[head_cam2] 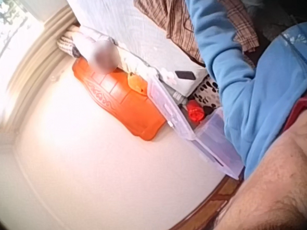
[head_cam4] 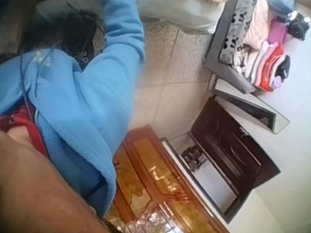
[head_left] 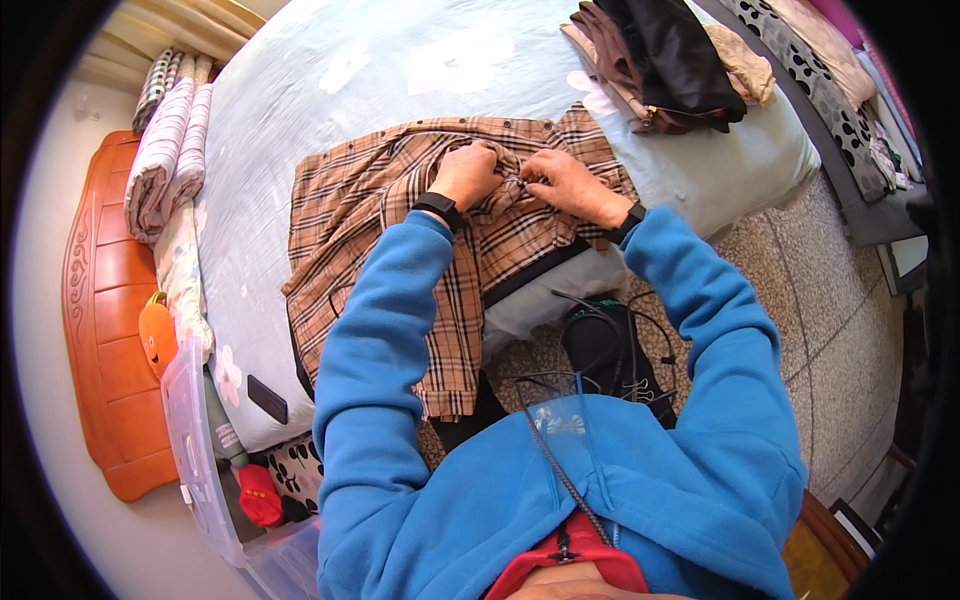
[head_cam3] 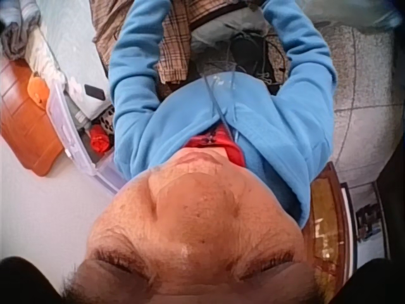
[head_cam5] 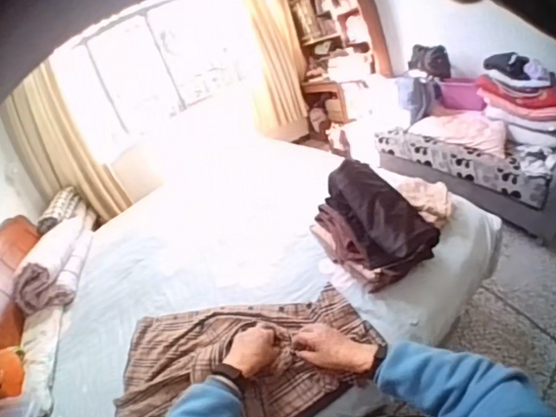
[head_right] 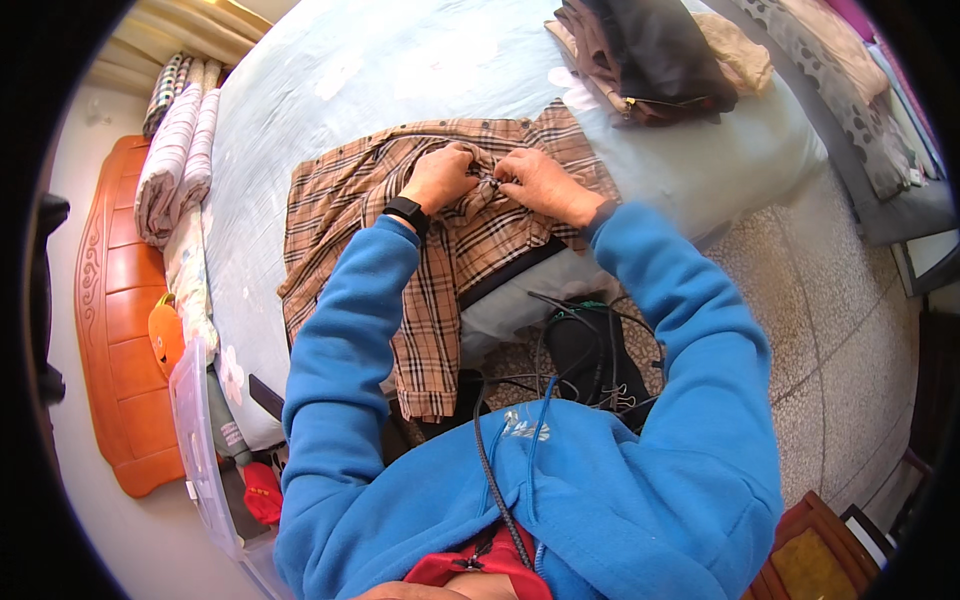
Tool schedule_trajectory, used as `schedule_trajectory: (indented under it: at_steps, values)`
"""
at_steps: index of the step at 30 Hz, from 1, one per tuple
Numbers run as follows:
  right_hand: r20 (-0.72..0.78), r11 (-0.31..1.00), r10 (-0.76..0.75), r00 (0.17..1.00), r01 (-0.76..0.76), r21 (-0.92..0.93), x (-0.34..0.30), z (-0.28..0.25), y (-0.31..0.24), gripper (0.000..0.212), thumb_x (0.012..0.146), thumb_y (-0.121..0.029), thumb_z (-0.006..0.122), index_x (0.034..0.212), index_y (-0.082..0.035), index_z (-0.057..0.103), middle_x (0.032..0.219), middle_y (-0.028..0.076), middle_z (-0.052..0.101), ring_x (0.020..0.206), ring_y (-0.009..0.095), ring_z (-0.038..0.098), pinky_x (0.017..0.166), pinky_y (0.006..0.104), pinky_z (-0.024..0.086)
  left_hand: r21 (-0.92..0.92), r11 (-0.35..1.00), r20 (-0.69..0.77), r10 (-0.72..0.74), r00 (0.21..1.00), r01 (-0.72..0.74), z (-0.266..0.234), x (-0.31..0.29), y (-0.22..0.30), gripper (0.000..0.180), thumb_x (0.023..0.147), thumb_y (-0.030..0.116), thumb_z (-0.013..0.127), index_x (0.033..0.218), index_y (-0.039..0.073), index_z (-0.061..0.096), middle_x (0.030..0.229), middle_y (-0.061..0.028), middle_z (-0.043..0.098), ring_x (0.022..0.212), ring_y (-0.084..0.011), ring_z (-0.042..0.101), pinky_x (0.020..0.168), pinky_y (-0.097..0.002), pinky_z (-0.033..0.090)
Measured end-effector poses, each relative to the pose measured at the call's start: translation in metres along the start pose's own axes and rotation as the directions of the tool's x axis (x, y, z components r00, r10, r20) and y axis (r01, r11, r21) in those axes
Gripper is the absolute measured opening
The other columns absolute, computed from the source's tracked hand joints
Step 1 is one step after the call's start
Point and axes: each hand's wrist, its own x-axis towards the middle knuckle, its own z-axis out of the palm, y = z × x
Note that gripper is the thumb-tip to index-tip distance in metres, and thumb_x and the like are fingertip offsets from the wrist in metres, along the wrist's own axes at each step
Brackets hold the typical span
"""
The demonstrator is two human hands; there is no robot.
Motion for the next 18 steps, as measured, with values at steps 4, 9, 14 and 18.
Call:
schedule_trajectory:
  at_steps: [4,9,14,18]
  values:
    - [-0.06,1.0,-0.01,0.998,0.008,-0.029,-0.003,0.004,-0.004,0.016,0.083,-0.007,0.072,0.098,-0.003,0.067,0.101,0.013,0.066,0.101,0.034,0.062,0.09,0.0424,0.051,0.067,0.998,0.097,-0.024,0.995,0.017,0.004,0.007,0.002,0.023,0.084,0.016,0.056,0.081,0.001,0.073,0.089,-0.0199,0.071,0.087,-0.038,0.07,0.079,-0.0478,0.055]
    - [-0.092,1.0,-0.031,0.995,0.032,0.0,-0.006,0.004,-0.003,0.014,0.084,-0.007,0.071,0.097,-0.003,0.067,0.101,0.012,0.066,0.1,0.034,0.062,0.09,0.0424,0.051,0.024,0.998,0.048,0.058,0.997,-0.059,0.001,0.005,-0.007,0.021,0.084,0.013,0.057,0.08,0.0,0.073,0.086,-0.021,0.071,0.083,-0.0389,0.07,0.075,-0.0476,0.056]
    - [-0.102,1.0,-0.009,0.995,0.01,0.011,-0.007,0.006,0.0,0.013,0.085,-0.008,0.071,0.096,-0.003,0.067,0.1,0.012,0.067,0.1,0.033,0.062,0.09,0.042,0.051,0.1,0.991,0.099,0.079,0.992,-0.089,0.005,0.005,-0.007,0.02,0.085,0.01,0.057,0.078,0.002,0.074,0.087,-0.0209,0.071,0.085,-0.0364,0.071,0.076,-0.0456,0.057]
    - [-0.087,0.999,0.049,0.995,-0.049,-0.003,-0.007,0.009,0.003,0.013,0.085,-0.01,0.071,0.095,-0.003,0.067,0.101,0.012,0.067,0.1,0.033,0.062,0.09,0.0419,0.05,0.184,0.957,0.094,0.21,0.973,-0.224,0.011,0.007,-0.004,0.018,0.087,0.013,0.056,0.082,0.004,0.071,0.083,-0.0188,0.07,0.084,-0.0351,0.071,0.074,-0.0446,0.057]
